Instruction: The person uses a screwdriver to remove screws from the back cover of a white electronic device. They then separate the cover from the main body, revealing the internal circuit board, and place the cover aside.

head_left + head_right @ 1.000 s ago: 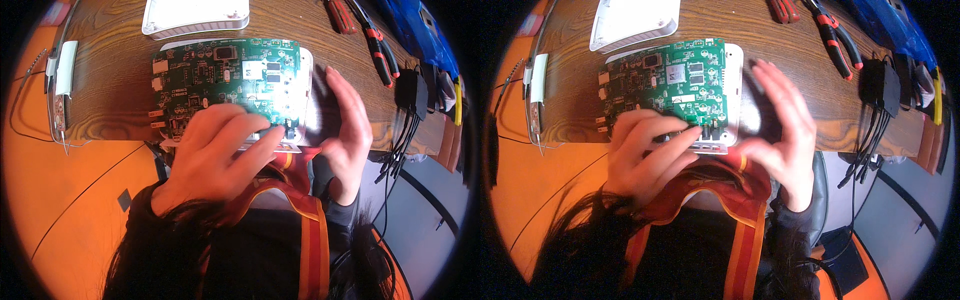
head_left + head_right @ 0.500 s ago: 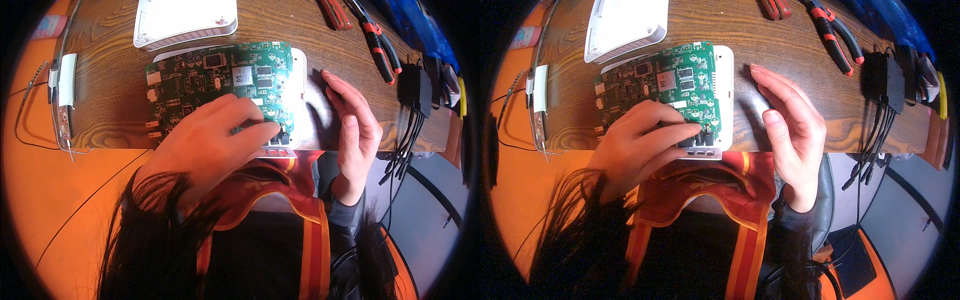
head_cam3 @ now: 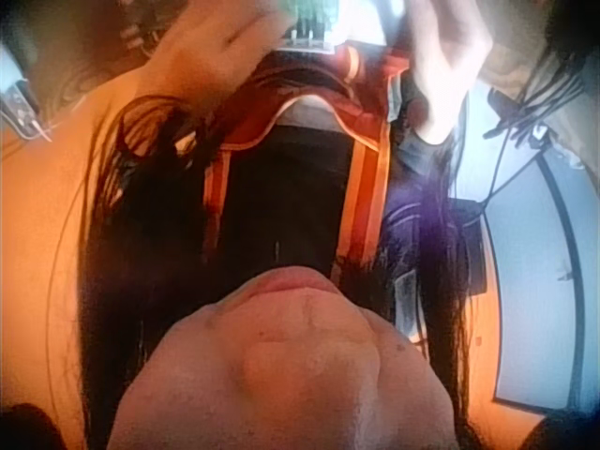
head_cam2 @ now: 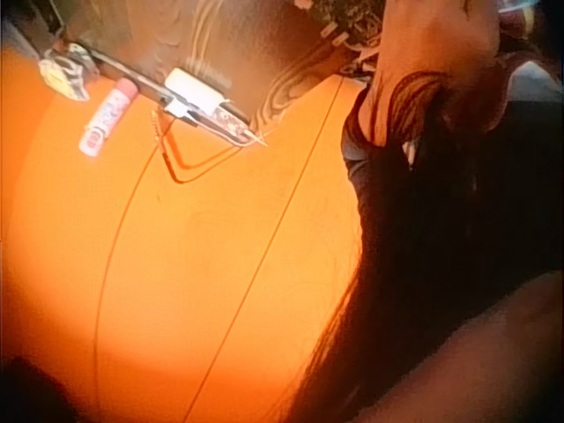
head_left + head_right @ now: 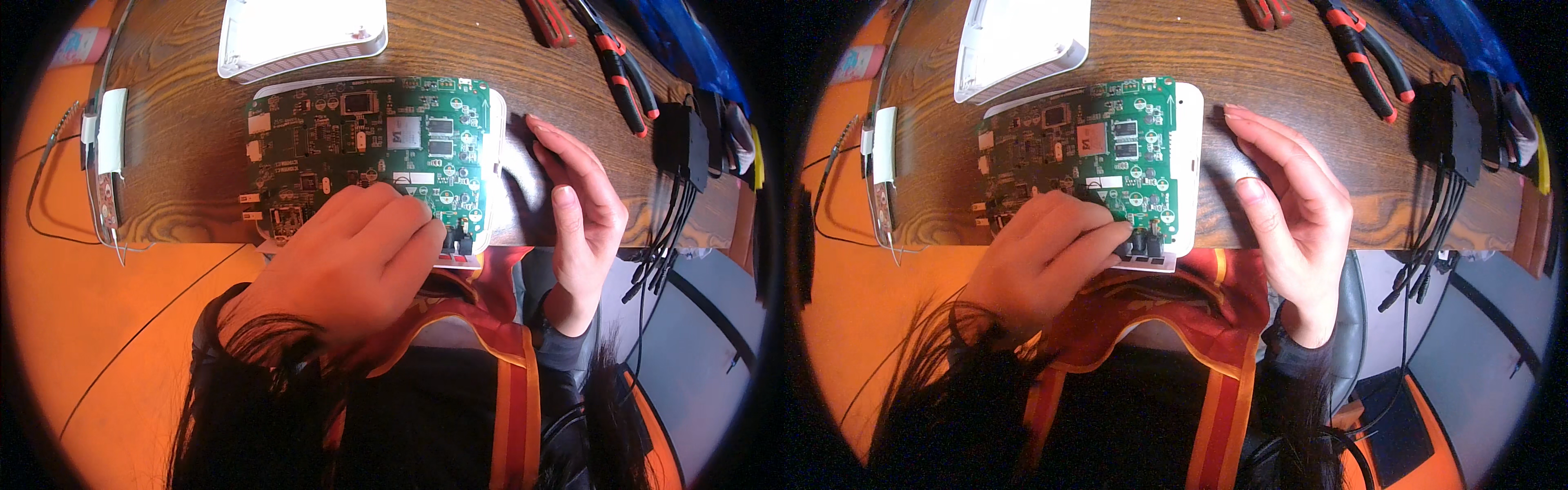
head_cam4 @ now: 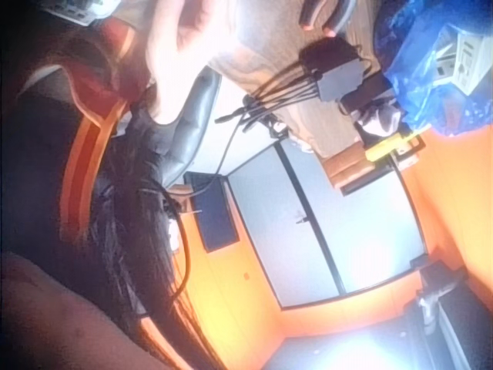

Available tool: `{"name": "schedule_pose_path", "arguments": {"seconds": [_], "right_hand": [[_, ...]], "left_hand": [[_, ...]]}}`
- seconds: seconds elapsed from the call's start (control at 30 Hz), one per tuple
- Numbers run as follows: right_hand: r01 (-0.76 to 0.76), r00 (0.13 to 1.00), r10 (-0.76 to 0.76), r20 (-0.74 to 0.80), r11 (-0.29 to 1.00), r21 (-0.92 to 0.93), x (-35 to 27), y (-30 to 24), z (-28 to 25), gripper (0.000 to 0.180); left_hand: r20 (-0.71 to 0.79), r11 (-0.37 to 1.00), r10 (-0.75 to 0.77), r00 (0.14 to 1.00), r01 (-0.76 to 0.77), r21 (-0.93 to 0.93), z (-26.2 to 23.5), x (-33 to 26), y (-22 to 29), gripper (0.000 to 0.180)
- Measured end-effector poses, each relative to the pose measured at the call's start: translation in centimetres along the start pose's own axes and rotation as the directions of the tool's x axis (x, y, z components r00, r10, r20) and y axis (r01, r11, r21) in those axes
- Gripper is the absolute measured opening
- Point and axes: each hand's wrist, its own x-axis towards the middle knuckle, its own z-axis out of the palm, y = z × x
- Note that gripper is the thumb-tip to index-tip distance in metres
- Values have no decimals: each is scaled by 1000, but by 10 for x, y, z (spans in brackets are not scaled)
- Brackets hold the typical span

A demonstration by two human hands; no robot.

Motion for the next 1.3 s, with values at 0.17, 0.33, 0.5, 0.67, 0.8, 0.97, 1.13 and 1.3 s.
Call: {"name": "schedule_pose_path", "arguments": {"seconds": [0.17,0.33,0.5,0.67,0.8,0.97,1.13,1.3], "right_hand": [[7,1000,-7,6,1000,-28,1,0,0,35],[89,996,-72,56,904,-419,3,-4,5,39],[173,982,-63,178,683,-709,5,-8,13,42],[185,980,-64,189,646,-741,5,-10,19,43],[184,980,-63,188,644,-743,5,-9,19,45],[180,981,-60,185,632,-754,5,-8,20,46],[189,980,-72,187,645,-740,6,-8,19,48],[181,981,-69,179,644,-743,6,-8,20,52]], "left_hand": [[59,999,-7,998,9,-35,-3,-2,1,28],[64,999,17,998,-19,29,-3,-1,1,22],[107,995,-50,993,40,86,-5,-3,2,22],[185,997,-18,983,3,81,-4,-5,-4,21],[235,997,13,972,-30,66,-9,-5,-9,18],[359,983,133,924,-76,-168,-15,-6,-9,22],[105,996,-86,991,88,-17,-12,-4,-9,47],[14,950,-183,983,173,260,0,6,-15,76]]}}
